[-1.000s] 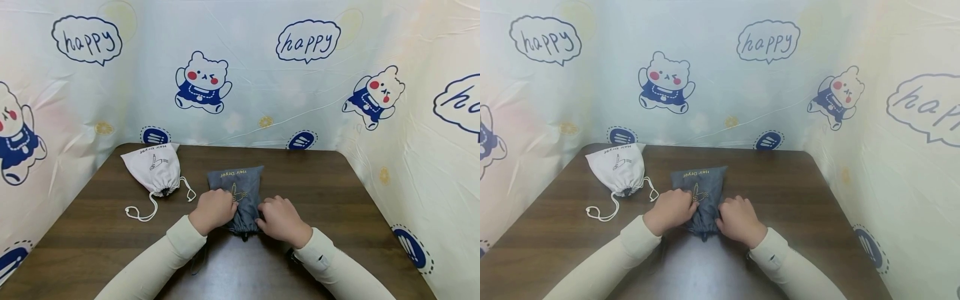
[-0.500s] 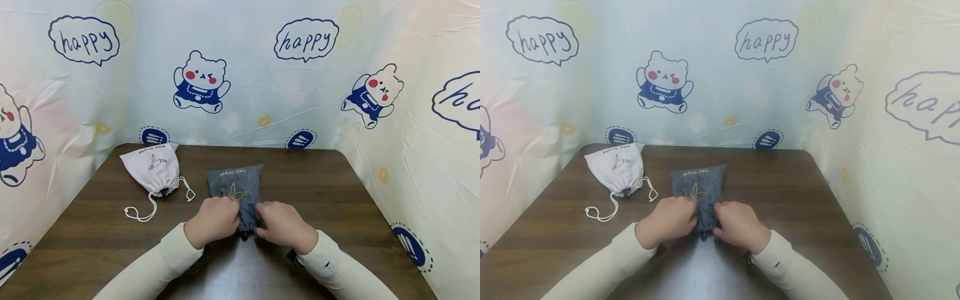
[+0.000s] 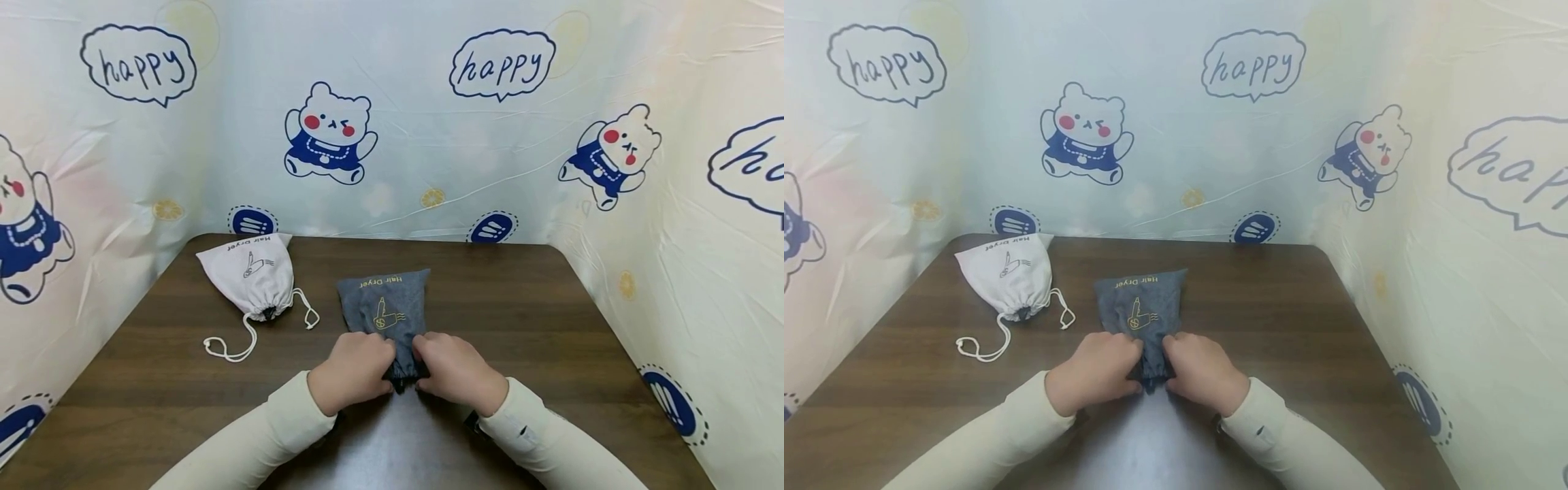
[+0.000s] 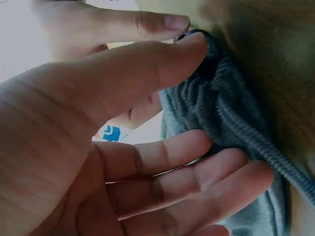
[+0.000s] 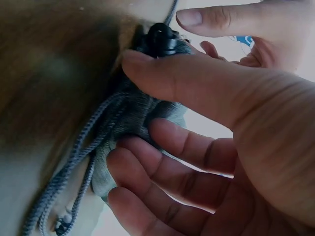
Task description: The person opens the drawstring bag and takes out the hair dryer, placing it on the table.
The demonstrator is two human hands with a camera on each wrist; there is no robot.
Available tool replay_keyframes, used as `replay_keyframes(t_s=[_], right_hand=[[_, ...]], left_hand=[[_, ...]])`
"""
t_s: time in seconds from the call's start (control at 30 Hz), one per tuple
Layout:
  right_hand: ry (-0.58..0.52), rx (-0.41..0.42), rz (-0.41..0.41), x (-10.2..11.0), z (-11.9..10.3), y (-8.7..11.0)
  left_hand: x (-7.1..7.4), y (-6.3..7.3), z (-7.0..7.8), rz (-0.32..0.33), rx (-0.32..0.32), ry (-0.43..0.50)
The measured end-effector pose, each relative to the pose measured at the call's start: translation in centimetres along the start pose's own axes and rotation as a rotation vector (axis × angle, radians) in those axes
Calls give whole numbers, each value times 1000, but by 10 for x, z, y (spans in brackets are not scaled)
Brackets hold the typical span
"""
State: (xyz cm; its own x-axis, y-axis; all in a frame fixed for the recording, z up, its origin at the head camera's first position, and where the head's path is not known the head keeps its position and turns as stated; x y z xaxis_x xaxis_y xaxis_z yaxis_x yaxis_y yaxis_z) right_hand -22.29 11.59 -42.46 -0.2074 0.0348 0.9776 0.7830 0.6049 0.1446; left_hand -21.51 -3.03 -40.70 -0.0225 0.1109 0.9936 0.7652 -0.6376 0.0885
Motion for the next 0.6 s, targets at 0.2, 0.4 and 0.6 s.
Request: replay_keyframes(t_s=[0.2, 0.4, 0.6], right_hand=[[35, 3, 31, -2, 0, 0], [61, 1, 49, 1, -2, 2], [69, -14, 103, 10, -3, 6]], left_hand=[[-4, -5, 0, 38, 15, -12], [-4, -6, -2, 95, 5, -11], [0, -5, -2, 145, -10, -20]])
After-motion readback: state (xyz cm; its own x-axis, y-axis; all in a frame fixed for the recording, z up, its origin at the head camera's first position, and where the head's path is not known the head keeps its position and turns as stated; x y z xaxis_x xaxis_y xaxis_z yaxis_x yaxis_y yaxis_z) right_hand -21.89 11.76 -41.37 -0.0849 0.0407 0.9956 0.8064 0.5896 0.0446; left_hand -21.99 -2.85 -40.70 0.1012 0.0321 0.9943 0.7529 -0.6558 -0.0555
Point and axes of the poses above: each hand's wrist, its own y-axis away from the middle knuckle, its own x-axis out of the back of the hand, z = x × y, the point moved 5 cm from there along -y, towards the middle knuckle, and after that the axes turned 13 degrees about -z, right-handed, at the moved point
